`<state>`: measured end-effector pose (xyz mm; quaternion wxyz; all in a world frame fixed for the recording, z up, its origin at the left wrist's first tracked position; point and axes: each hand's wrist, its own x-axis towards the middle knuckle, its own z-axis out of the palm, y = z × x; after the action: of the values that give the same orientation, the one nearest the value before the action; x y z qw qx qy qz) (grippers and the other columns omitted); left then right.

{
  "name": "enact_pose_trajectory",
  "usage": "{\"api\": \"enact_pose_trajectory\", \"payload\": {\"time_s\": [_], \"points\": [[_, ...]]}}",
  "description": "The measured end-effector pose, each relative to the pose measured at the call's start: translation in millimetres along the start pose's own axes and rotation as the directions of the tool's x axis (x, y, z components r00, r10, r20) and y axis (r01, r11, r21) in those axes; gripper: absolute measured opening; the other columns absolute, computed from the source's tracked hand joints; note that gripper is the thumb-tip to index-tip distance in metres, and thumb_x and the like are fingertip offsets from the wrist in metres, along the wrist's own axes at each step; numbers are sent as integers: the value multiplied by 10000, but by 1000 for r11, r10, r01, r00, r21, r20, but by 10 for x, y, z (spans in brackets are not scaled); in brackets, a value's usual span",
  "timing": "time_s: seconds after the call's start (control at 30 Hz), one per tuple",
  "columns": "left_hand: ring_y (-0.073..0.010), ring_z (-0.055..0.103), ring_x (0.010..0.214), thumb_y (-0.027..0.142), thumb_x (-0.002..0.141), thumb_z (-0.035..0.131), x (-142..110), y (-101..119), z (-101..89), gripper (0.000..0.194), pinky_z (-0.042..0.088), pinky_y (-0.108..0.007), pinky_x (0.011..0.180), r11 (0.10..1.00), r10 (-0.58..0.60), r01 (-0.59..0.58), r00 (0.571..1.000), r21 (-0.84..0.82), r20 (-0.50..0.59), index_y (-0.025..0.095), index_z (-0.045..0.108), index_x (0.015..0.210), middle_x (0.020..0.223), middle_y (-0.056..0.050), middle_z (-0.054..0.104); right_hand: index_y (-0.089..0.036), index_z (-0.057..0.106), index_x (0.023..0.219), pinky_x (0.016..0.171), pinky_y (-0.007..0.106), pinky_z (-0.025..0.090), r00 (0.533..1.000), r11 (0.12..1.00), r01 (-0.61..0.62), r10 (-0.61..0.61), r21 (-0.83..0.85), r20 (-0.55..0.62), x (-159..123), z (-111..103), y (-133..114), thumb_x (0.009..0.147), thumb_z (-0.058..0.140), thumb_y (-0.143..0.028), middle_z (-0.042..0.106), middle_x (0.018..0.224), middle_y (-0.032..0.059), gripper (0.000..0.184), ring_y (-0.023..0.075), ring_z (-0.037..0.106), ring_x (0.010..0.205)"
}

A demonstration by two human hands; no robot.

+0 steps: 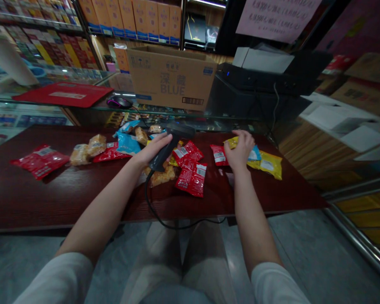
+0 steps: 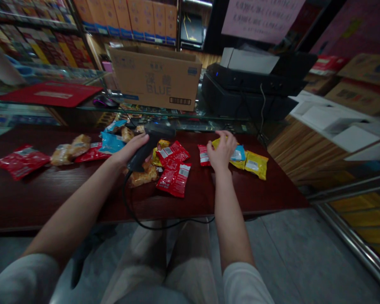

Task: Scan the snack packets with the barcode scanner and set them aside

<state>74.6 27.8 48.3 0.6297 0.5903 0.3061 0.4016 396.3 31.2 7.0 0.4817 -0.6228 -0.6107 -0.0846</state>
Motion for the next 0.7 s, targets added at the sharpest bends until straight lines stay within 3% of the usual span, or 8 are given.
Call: {"api": "enact_pose_trajectory", "payload": {"time_s": [0.07, 0.17, 0.27, 0.33, 0.43, 0.5, 0.63, 0.7], "points": [[-120, 572, 426, 607, 796, 708, 30, -52, 9, 624, 405, -232, 384, 1000, -14, 14, 1000, 3, -23, 161, 616, 1223, 823, -71, 747, -223, 687, 1020, 1014, 515, 407, 955, 983, 100, -138, 155, 262, -44, 81, -137, 841, 631, -335, 658, 1100, 118, 219, 313, 575, 1091], [-119, 573, 430, 619, 767, 728, 65, -103, 4, 623, 407, -235, 385, 1000, -18, 18, 997, -9, -79, 161, 634, 1178, 878, -90, 764, -235, 738, 824, 975, 479, 441, 781, 952, 107, -259, 287, 569, -112, 174, -214, 847, 676, -461, 713, 970, 72, 235, 264, 626, 964], [-119, 569, 432, 601, 780, 719, 74, -112, -7, 606, 415, -247, 396, 1000, 0, -2, 993, -17, -116, 152, 641, 1179, 899, -97, 763, -245, 756, 712, 1023, 510, 413, 629, 958, 71, -260, 279, 733, -144, 201, -183, 741, 787, -519, 725, 939, 57, 277, 266, 646, 977], [-121, 573, 438, 578, 798, 710, 70, -107, -7, 590, 423, -255, 407, 1000, 3, -4, 993, -9, -115, 148, 639, 1196, 908, -95, 758, -244, 743, 652, 1030, 520, 411, 583, 964, 57, -245, 261, 774, -144, 198, -159, 659, 852, -502, 718, 898, 55, 280, 278, 651, 988], [-122, 577, 443, 585, 796, 708, 64, -102, 0, 582, 431, -257, 415, 1000, 5, -4, 995, 9, -104, 157, 635, 1183, 921, -93, 758, -227, 703, 639, 961, 476, 464, 591, 951, -23, -236, 308, 771, -128, 179, -150, 622, 871, -458, 705, 853, 41, 286, 252, 656, 911], [-120, 573, 441, 608, 783, 710, 61, -101, 6, 578, 428, -253, 412, 1000, 14, -12, 994, 17, -105, 165, 631, 1147, 923, -94, 759, -215, 678, 697, 851, 418, 501, 635, 921, -164, -176, 354, 752, -110, 165, -142, 639, 842, -449, 697, 847, 28, 292, 219, 639, 821], [-122, 578, 453, 601, 790, 703, 46, -83, 11, 566, 412, -248, 414, 999, 40, -37, 994, 24, -104, 154, 623, 1129, 923, -103, 749, -226, 580, 758, 645, 325, 475, 770, 764, -469, 108, 443, 629, -56, 166, -67, 652, 776, -428, 617, 733, -18, 300, 176, 558, 670], [-126, 586, 466, 580, 801, 701, 33, -67, 13, 579, 420, -252, 428, 999, 53, -51, 994, 20, -94, 151, 610, 1179, 931, -103, 745, -240, 533, 765, 591, 310, 452, 797, 644, -565, 265, 516, 543, -21, 191, -4, 627, 763, -433, 565, 677, -33, 330, 170, 528, 622]]}}
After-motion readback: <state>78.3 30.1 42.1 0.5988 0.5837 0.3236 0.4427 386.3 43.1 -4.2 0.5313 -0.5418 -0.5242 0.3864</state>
